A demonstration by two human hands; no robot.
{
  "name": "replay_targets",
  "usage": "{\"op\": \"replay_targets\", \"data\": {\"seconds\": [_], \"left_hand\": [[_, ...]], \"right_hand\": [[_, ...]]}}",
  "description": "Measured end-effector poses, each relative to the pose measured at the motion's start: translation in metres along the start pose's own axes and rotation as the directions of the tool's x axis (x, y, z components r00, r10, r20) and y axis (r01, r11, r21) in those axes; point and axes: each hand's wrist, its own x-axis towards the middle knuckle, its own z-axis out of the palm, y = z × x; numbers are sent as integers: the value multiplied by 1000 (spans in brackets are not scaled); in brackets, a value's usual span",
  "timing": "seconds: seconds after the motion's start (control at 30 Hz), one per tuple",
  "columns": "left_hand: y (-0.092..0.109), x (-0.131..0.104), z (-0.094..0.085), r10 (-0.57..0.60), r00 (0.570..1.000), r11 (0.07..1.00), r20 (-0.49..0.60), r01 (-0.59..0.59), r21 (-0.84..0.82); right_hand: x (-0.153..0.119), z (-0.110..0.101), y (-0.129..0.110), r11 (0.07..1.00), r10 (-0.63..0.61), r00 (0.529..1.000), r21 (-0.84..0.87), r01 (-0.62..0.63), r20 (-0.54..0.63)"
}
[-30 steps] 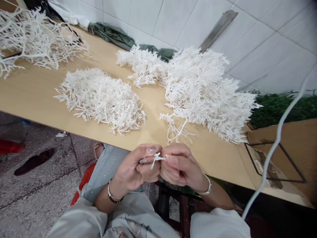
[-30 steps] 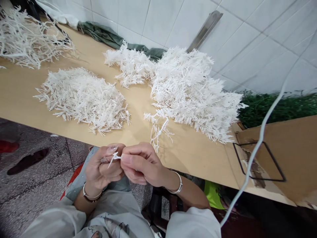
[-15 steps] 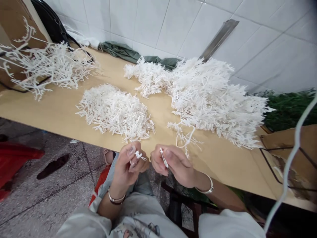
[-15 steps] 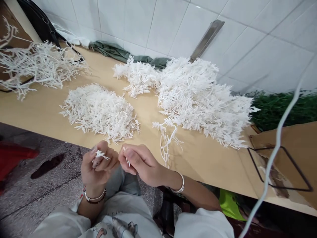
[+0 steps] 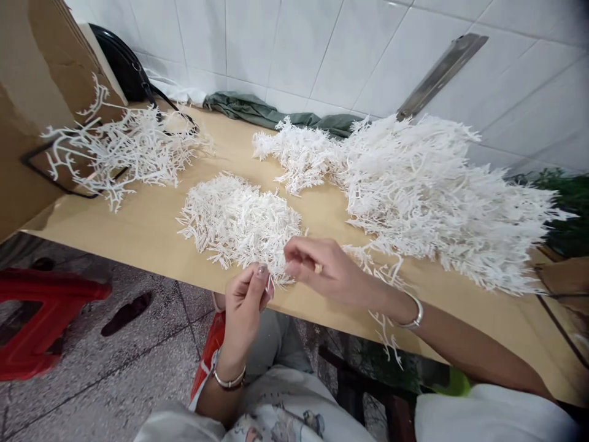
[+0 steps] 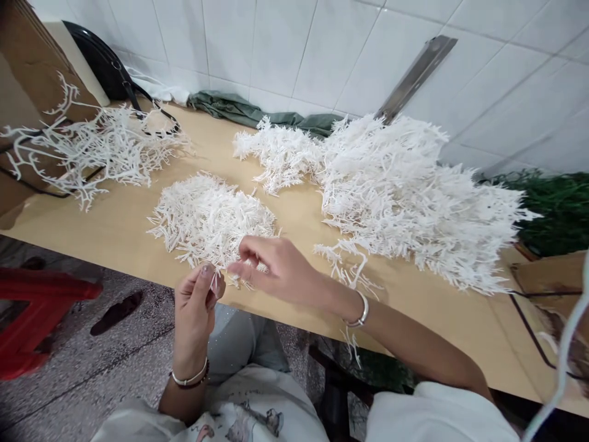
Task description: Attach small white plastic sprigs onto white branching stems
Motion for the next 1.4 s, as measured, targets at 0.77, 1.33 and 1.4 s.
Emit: {"op": "replay_targets", "data": {"seconds": [0.77,1.33,1.4], "left_hand": [[11,9,-10,-176,957,984,230,161,82],[9,28,-12,127,991,959,27,-130,250],[6,33,-17,233,971,822,60,-230,521]], "right_hand": [[-3,5,-15,492,185,887,741,-456,422],[27,5,-23,625,114,993,779,-40,-40],[54,-5,-11,877,-6,980,471,100,-197]]}}
